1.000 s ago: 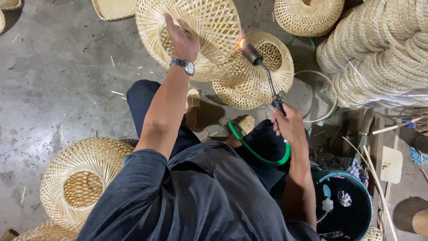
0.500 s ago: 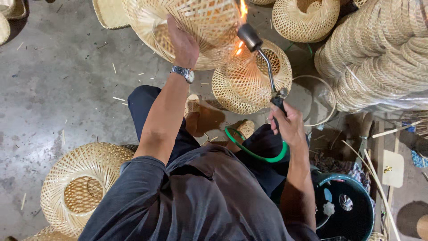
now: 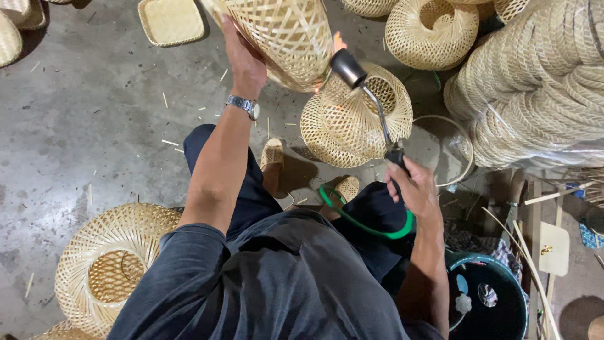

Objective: The person sits on the floor and uses a handheld blowtorch to apply flame to the surface of woven baskets. They rotate the baskets to treat different sections and stack finished items nearby.

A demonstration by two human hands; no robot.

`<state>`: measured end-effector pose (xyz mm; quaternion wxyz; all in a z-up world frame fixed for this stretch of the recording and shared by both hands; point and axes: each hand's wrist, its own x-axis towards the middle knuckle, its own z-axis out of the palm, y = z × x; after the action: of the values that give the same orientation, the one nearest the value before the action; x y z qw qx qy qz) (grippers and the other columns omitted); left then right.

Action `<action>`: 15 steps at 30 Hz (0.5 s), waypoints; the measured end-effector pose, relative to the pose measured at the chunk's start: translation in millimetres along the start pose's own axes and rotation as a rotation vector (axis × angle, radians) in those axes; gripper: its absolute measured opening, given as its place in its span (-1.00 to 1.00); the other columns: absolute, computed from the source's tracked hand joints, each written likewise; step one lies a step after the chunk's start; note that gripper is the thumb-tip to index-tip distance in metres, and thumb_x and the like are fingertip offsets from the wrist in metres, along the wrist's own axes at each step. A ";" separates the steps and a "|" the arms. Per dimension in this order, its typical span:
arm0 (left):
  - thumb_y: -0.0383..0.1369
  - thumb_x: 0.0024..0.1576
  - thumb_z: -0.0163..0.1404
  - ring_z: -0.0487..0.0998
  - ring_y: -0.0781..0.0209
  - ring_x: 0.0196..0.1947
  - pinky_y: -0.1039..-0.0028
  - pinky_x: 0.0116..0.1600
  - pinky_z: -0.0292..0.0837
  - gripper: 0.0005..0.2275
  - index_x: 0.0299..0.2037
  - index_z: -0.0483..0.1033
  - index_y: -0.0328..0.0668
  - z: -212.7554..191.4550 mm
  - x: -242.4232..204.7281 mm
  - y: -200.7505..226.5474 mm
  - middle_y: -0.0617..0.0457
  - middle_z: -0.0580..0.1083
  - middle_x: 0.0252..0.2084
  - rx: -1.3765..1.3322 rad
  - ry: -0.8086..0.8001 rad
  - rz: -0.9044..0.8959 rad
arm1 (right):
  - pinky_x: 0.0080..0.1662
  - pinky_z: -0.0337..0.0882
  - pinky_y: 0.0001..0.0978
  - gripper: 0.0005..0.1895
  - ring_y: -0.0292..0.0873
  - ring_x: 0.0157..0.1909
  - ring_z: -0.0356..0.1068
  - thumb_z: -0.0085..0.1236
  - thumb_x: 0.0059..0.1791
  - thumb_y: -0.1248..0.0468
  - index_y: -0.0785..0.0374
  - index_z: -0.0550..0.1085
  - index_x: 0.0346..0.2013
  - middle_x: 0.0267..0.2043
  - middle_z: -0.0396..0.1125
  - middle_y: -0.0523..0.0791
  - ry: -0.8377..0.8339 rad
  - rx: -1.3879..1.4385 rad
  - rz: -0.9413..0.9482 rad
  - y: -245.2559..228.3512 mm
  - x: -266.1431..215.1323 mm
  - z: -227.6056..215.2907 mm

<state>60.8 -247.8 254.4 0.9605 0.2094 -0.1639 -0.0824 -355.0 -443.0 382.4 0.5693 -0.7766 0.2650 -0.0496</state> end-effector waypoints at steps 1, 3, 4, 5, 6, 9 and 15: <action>0.08 0.35 -0.27 0.44 -0.01 0.31 0.13 0.43 0.34 -0.39 0.41 0.19 -0.27 1.1 1.2 6.3 -0.07 0.38 0.35 0.002 0.016 -0.022 | -0.53 0.26 -0.47 -0.74 -0.33 -0.59 0.27 0.08 0.13 0.22 0.36 0.46 -0.35 -0.55 0.30 -0.14 -0.005 -0.006 -0.016 2.2 -3.1 -1.0; 0.14 0.28 -0.30 0.47 -0.10 0.24 0.05 0.35 0.39 -0.33 0.35 0.22 -0.34 -3.5 12.1 18.3 -0.16 0.41 0.28 -0.051 0.023 -0.096 | -0.53 0.26 -0.48 -0.78 -0.34 -0.58 0.27 0.07 0.12 0.23 0.34 0.48 -0.30 -0.54 0.30 -0.14 0.013 0.007 -0.004 4.4 -3.4 -0.3; 0.17 0.25 -0.31 0.49 -0.15 0.21 0.02 0.31 0.41 -0.30 0.32 0.23 -0.38 -11.4 15.2 21.5 -0.20 0.42 0.25 -0.078 0.030 -0.135 | -0.53 0.27 -0.49 -0.82 -0.36 -0.57 0.26 0.05 0.10 0.23 0.29 0.50 -0.23 -0.50 0.31 -0.17 0.033 0.024 0.026 5.5 -2.6 1.5; 0.14 0.26 -0.28 0.47 -0.09 0.24 0.07 0.36 0.38 -0.32 0.36 0.20 -0.33 -21.9 16.0 20.6 -0.15 0.41 0.28 -0.056 0.035 -0.106 | -0.53 0.28 -0.50 -0.83 -0.38 -0.56 0.26 0.03 0.09 0.23 0.25 0.52 -0.17 -0.47 0.32 -0.20 0.054 0.040 0.055 6.6 -3.2 2.6; 0.12 0.27 -0.26 0.46 -0.04 0.27 0.12 0.40 0.36 -0.34 0.39 0.17 -0.28 -32.0 21.4 15.7 -0.09 0.40 0.31 -0.037 0.035 -0.070 | -0.53 0.29 -0.50 -0.83 -0.38 -0.56 0.27 0.04 0.08 0.24 0.28 0.51 -0.18 -0.45 0.33 -0.19 0.002 0.035 0.045 6.6 -2.6 2.6; 0.09 0.40 -0.17 0.39 0.03 0.23 0.16 0.39 0.30 -0.31 0.49 0.12 -0.42 -58.7 31.7 -13.0 -0.08 0.36 0.31 -0.002 0.163 -0.040 | -0.54 0.30 -0.50 -0.83 -0.38 -0.55 0.29 0.05 0.09 0.26 0.33 0.49 -0.20 -0.44 0.35 -0.18 -0.085 0.007 0.022 9.5 -4.2 8.2; 0.13 0.30 -0.19 0.13 0.22 0.42 0.32 0.49 -0.02 -0.22 0.58 -0.24 -0.14 -54.5 23.4 -27.9 0.09 0.06 0.51 0.152 0.353 -0.067 | -0.54 0.30 -0.52 -0.83 -0.39 -0.57 0.28 0.02 0.10 0.26 0.32 0.49 -0.17 -0.46 0.35 -0.18 -0.036 -0.066 -0.016 6.2 4.5 19.4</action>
<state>99.2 -257.7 202.2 0.9524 0.2980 0.0085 -0.0638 -346.0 -429.8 368.9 0.5474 -0.7980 0.2500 -0.0316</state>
